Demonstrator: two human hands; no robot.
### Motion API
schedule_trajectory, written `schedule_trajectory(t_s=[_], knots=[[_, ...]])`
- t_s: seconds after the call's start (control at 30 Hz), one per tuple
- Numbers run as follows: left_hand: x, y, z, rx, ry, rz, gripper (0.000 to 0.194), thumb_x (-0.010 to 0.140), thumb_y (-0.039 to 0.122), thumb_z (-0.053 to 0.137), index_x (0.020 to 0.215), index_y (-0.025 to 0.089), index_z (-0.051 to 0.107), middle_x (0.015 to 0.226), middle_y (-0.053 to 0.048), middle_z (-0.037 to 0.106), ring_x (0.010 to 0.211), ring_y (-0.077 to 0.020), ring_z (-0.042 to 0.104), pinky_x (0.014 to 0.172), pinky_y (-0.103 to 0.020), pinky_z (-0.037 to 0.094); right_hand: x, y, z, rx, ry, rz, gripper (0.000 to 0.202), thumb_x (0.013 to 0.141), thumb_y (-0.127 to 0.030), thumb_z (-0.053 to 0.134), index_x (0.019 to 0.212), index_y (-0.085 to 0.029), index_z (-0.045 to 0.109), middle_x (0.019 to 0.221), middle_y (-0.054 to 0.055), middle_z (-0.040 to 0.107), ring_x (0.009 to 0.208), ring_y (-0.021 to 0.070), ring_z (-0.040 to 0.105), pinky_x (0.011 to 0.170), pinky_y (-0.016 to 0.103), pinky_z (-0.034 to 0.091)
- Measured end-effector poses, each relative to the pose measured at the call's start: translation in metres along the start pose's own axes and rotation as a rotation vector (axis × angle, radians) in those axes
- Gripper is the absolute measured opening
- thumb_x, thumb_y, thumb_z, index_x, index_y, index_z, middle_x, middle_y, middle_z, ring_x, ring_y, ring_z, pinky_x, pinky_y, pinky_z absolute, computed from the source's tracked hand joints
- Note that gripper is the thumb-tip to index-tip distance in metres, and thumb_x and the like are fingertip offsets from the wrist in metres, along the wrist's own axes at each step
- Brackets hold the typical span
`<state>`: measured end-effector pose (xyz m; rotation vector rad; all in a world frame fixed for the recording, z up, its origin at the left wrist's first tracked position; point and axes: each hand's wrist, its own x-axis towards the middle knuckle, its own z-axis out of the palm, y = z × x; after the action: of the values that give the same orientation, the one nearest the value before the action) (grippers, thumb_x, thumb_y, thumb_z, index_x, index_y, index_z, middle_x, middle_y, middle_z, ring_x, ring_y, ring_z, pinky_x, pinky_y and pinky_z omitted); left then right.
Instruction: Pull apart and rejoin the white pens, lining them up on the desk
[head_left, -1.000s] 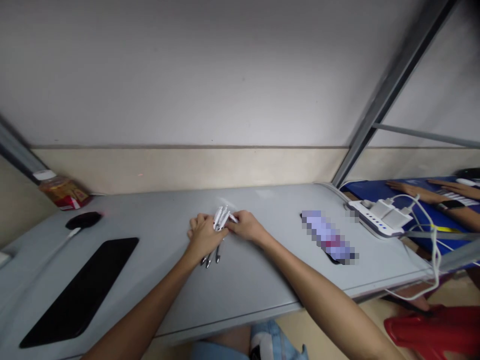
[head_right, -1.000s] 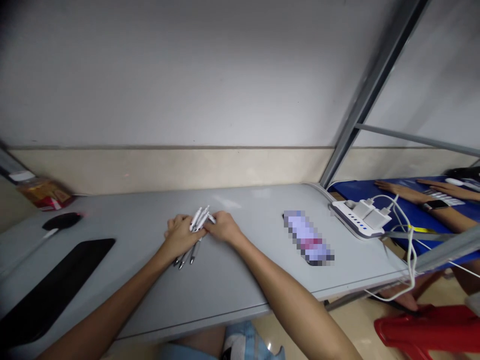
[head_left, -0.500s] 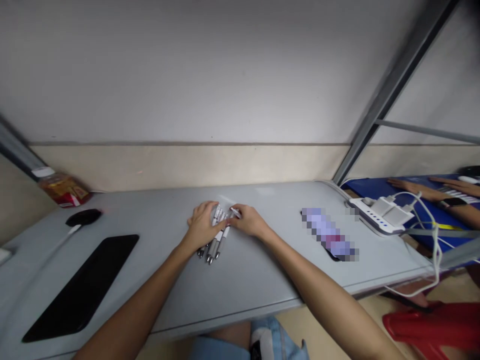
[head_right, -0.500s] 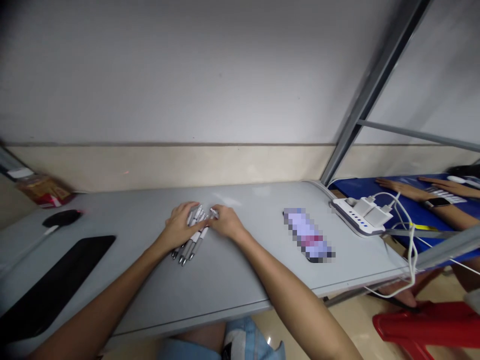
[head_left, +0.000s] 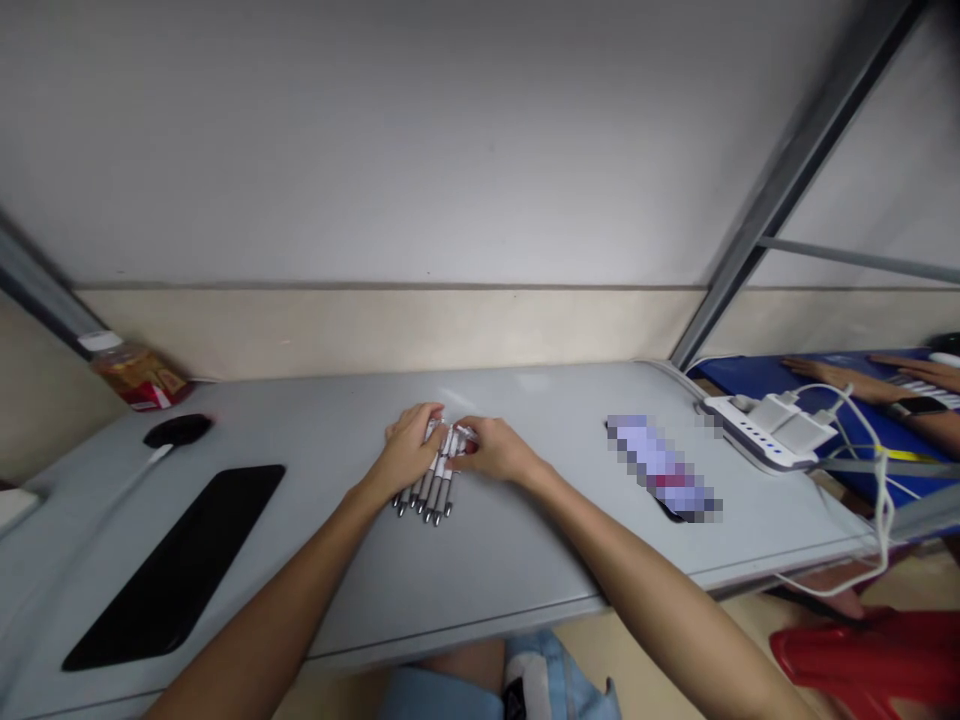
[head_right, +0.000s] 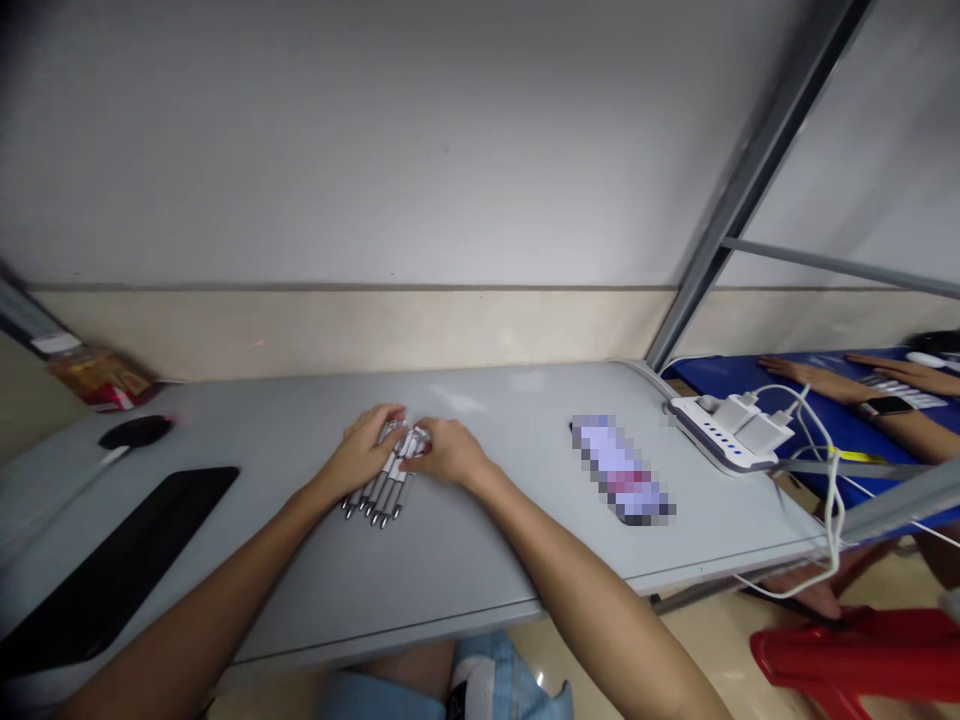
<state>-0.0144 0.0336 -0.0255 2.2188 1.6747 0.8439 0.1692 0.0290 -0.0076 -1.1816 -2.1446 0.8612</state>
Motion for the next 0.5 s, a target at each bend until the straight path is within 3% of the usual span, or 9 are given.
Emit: schedule_trajectory(t_s=[0.23, 0.5], knots=[[0.0017, -0.0061, -0.0006, -0.081, 0.005, 0.031, 0.035, 0.083, 0.015, 0.04, 0.114, 0.02, 0.055, 0.116, -0.007, 0.06, 0.114, -0.0211, 0.054, 0.1, -0.039, 0.042, -0.0004, -0.0007, -0.0015, 0.05, -0.027, 0.024, 0.031, 0.066, -0.028, 0.076, 0.095, -0.019, 0.067, 0.07, -0.002, 0.059, 0.061, 0.0116, 0.05, 0.057, 0.023, 0.036], [0.0015, -0.0058, -0.0023, -0.101, -0.018, 0.034, 0.033, 0.08, 0.018, 0.047, 0.112, 0.021, 0.055, 0.116, -0.007, 0.059, 0.115, -0.0233, 0.053, 0.101, -0.042, 0.041, -0.0006, -0.0011, -0.0003, 0.019, -0.038, 0.017, 0.036, 0.068, -0.027, 0.075, 0.101, -0.018, 0.065, 0.073, -0.002, 0.059, 0.063, 0.0105, 0.05, 0.059, 0.021, 0.036]])
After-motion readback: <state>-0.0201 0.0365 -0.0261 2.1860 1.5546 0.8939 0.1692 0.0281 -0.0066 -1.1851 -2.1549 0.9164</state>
